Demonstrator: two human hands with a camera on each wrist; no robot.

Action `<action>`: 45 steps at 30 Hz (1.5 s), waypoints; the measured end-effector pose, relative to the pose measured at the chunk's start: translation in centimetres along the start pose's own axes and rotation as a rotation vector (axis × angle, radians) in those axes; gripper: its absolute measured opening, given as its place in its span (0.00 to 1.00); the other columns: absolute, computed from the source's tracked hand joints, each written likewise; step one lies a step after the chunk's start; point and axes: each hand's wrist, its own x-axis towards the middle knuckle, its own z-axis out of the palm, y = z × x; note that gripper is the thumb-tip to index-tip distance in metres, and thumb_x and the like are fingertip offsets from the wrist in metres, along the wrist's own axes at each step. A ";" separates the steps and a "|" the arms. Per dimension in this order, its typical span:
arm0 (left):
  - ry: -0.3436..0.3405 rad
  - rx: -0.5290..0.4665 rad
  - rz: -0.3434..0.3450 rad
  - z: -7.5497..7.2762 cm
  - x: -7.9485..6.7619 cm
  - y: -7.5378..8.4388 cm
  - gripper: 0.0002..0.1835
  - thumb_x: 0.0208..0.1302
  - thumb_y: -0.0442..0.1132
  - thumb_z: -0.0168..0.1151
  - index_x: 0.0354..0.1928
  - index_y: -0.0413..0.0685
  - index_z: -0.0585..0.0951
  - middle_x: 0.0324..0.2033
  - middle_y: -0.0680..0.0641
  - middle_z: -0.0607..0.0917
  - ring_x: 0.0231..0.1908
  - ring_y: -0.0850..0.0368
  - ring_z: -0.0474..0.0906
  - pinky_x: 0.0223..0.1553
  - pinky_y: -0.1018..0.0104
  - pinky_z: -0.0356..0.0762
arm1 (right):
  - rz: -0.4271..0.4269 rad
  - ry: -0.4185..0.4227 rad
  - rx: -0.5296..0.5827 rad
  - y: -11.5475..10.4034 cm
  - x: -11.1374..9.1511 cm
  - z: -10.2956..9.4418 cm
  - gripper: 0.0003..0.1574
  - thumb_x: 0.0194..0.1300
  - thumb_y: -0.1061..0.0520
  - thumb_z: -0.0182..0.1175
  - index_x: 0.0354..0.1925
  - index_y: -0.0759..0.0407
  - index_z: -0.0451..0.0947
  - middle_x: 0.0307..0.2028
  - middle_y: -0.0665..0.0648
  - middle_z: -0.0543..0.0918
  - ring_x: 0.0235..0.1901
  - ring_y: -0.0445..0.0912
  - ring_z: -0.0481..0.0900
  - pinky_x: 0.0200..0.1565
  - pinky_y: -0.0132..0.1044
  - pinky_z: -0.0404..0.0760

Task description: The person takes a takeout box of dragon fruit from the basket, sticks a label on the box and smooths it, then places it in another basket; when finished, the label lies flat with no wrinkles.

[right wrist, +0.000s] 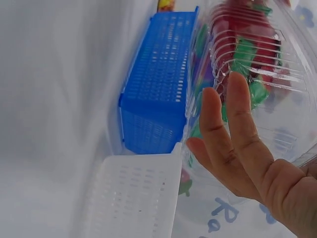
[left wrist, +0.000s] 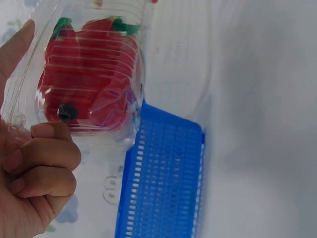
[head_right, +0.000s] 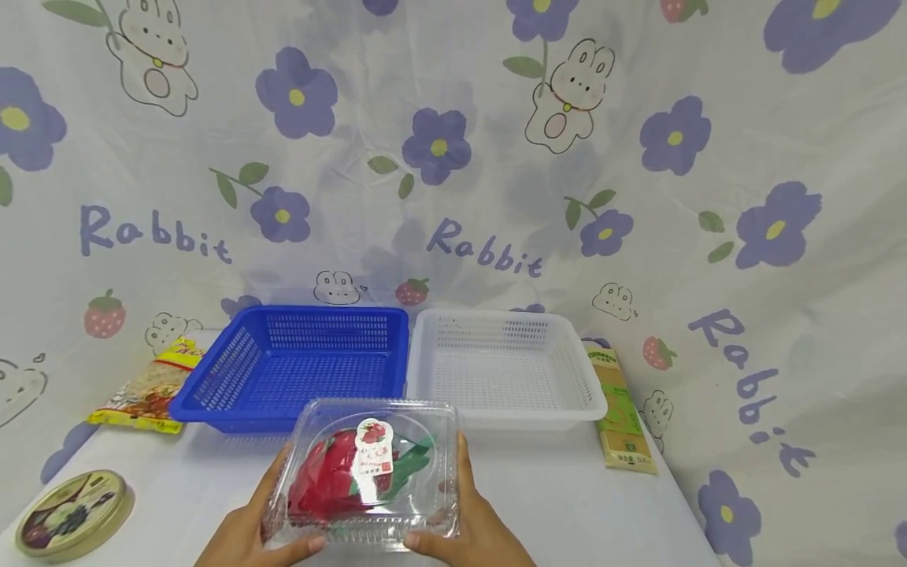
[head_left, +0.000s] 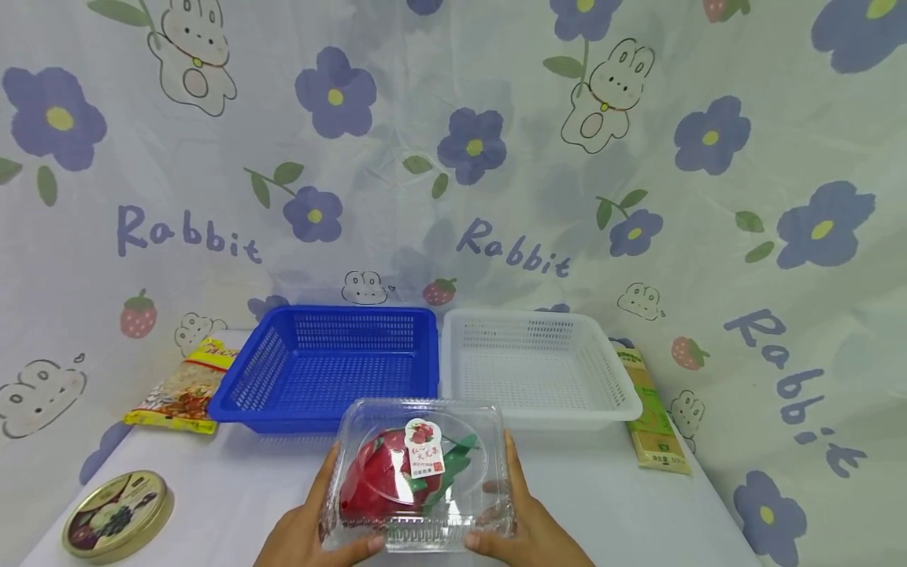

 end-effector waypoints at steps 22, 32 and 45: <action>0.041 0.024 0.062 0.2 0.6 2.2 0.68 0.46 0.67 0.73 0.79 0.66 0.36 0.58 0.37 0.80 0.46 0.38 0.83 0.43 0.35 0.79 | -0.066 0.197 0.061 -0.2 0.3 -0.1 0.62 0.69 0.53 0.60 0.77 0.27 0.25 0.77 0.66 0.30 0.65 0.70 0.64 0.46 0.58 0.83; 0.060 0.020 0.103 0.4 0.8 2.8 0.67 0.46 0.69 0.72 0.78 0.73 0.34 0.63 0.38 0.77 0.50 0.34 0.82 0.44 0.34 0.79 | -0.037 0.243 0.138 -0.5 0.4 -0.5 0.59 0.70 0.52 0.59 0.77 0.26 0.28 0.76 0.71 0.37 0.65 0.70 0.62 0.41 0.62 0.82; 0.132 0.014 0.139 0.7 1.1 4.2 0.67 0.42 0.69 0.74 0.79 0.73 0.39 0.59 0.40 0.81 0.49 0.38 0.83 0.45 0.36 0.79 | 0.004 0.276 0.216 -1.7 0.3 -1.3 0.54 0.72 0.47 0.55 0.77 0.25 0.29 0.77 0.66 0.28 0.62 0.72 0.65 0.41 0.58 0.84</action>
